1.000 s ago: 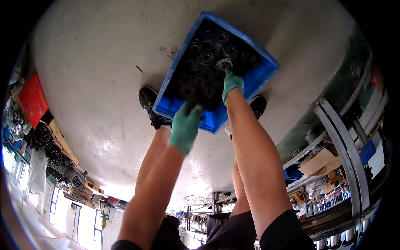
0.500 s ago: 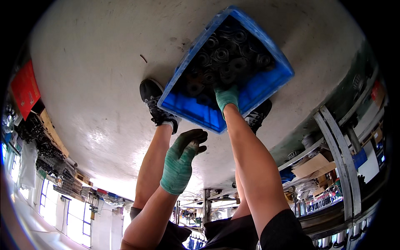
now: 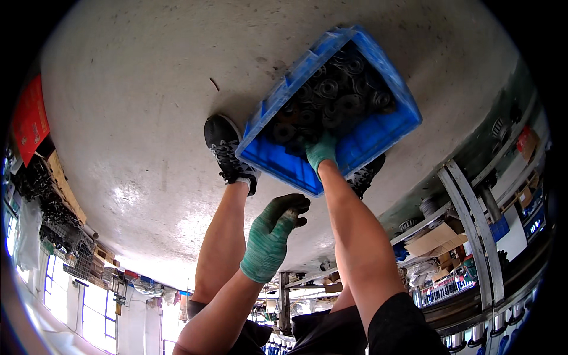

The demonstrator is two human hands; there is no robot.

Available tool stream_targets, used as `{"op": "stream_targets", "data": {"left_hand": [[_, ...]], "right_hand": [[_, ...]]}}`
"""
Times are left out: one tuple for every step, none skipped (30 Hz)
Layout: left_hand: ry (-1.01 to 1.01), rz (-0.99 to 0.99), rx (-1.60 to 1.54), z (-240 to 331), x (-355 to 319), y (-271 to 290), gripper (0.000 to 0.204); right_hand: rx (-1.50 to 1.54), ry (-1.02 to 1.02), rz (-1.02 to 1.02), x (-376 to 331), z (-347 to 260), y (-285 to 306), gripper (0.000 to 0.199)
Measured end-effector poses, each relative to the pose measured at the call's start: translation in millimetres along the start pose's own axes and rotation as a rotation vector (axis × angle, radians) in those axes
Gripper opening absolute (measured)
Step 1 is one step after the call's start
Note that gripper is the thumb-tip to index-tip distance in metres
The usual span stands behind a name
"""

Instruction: The person repeatedly picks up small metal rings from a blue bin on the floor and places them onto a row of black cylindrical components arranged on a workbench. The person handles the parts by hand, moving between the bin and the bench to continue the assembly process.

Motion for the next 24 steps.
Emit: {"op": "stream_targets", "data": {"left_hand": [[0.003, 0.001, 0.003, -0.4, -0.3, 0.1, 0.040], [0.006, 0.000, 0.005, -0.2, -0.5, -0.7, 0.041], [0.010, -0.002, 0.007, -0.2, -0.4, -2.1, 0.041], [0.004, -0.005, 0.011, 1.1, -1.3, -2.6, 0.041], [-0.001, -0.010, 0.013, 2.5, -2.2, -3.9, 0.042], [-0.006, -0.016, 0.016, 3.5, -2.9, -4.3, 0.042], [0.000, -0.020, 0.017, 3.0, -3.8, -3.8, 0.042], [0.006, -0.025, 0.019, 2.2, -4.7, -3.3, 0.042], [0.013, -0.029, 0.020, 1.7, -4.9, -2.9, 0.042], [0.014, -0.027, 0.021, 2.0, -4.5, -2.7, 0.042], [0.019, -0.035, 0.020, 1.8, -3.0, -4.7, 0.042], [0.023, -0.044, 0.019, 1.7, -1.6, -7.1, 0.042], [0.032, -0.047, 0.021, 1.5, -0.4, -8.5, 0.042], [0.037, -0.029, 0.029, 2.1, -2.3, -5.0, 0.042], [0.042, -0.010, 0.037, 1.8, -3.5, -1.2, 0.042], [0.044, -0.018, 0.043, 0.1, -3.4, -2.4, 0.041], [0.045, -0.025, 0.050, -2.4, -2.9, -2.8, 0.041], [0.047, -0.031, 0.056, -4.3, -3.0, -4.2, 0.041], [0.048, -0.031, 0.065, -4.4, -1.6, -6.2, 0.040], [0.050, -0.030, 0.075, -5.0, -1.6, -9.3, 0.040], [0.052, -0.028, 0.084, -5.1, -1.4, -11.5, 0.040], [0.058, -0.037, 0.090, -5.2, -1.0, -13.8, 0.040], [0.065, -0.040, 0.097, -5.9, -1.5, -14.9, 0.039], [0.072, -0.042, 0.105, -6.8, -2.1, -15.8, 0.039]], "right_hand": [[0.228, 0.000, 0.034, -1.0, 2.9, -3.2, 0.052], [0.637, -0.126, 0.034, -2.6, 17.7, -11.7, 0.054], [1.044, -0.254, 0.036, -6.1, 30.1, -24.2, 0.056], [1.158, -0.290, 0.042, -8.5, 28.1, -29.8, 0.058], [1.269, -0.330, 0.055, -13.1, 27.1, -34.3, 0.060], [1.080, -0.274, 0.077, -14.1, 23.7, -28.1, 0.062], [0.892, -0.218, 0.097, -13.8, 18.9, -22.9, 0.063], [0.815, -0.193, 0.083, -12.9, 14.6, -22.4, 0.062], [0.740, -0.168, 0.070, -11.9, 10.9, -21.1, 0.062], [0.661, -0.141, 0.059, -10.4, 9.9, -18.6, 0.061], [0.747, -0.156, 0.015, -6.1, 24.0, -22.8, 0.062], [0.834, -0.169, -0.028, 0.1, 37.7, -26.8, 0.063], [0.925, -0.180, -0.076, 4.2, 46.4, -33.5, 0.064], [0.932, -0.174, -0.077, -1.7, 24.7, -31.2, 0.065], [0.940, -0.168, -0.077, -11.2, 3.1, -28.4, 0.065], [0.933, -0.163, -0.060, -17.3, -9.2, -17.3, 0.065], [0.947, -0.168, -0.052, -18.8, -8.3, -17.1, 0.065], [0.962, -0.173, -0.044, -20.2, -7.0, -16.9, 0.064], [0.983, -0.171, -0.037, -16.4, -8.8, -17.1, 0.064], [1.023, -0.178, -0.077, -12.7, -10.2, -18.7, 0.063], [1.063, -0.185, -0.118, -8.8, -10.3, -18.4, 0.063], [1.098, -0.191, -0.158, -5.8, -11.0, -16.2, 0.062], [1.117, -0.193, -0.187, -4.9, -18.1, -11.5, 0.061], [1.136, -0.195, -0.216, -4.1, -25.0, -6.0, 0.060]]}}
Point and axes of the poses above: each hand's wrist, its own x-axis towards the middle knuckle, its own y-axis out of the back of the hand, z = x × y, the point moved 9 cm from there along x, towards the middle knuckle, and after that the axes turned 2 degrees about -x, right-handed, at the moved point
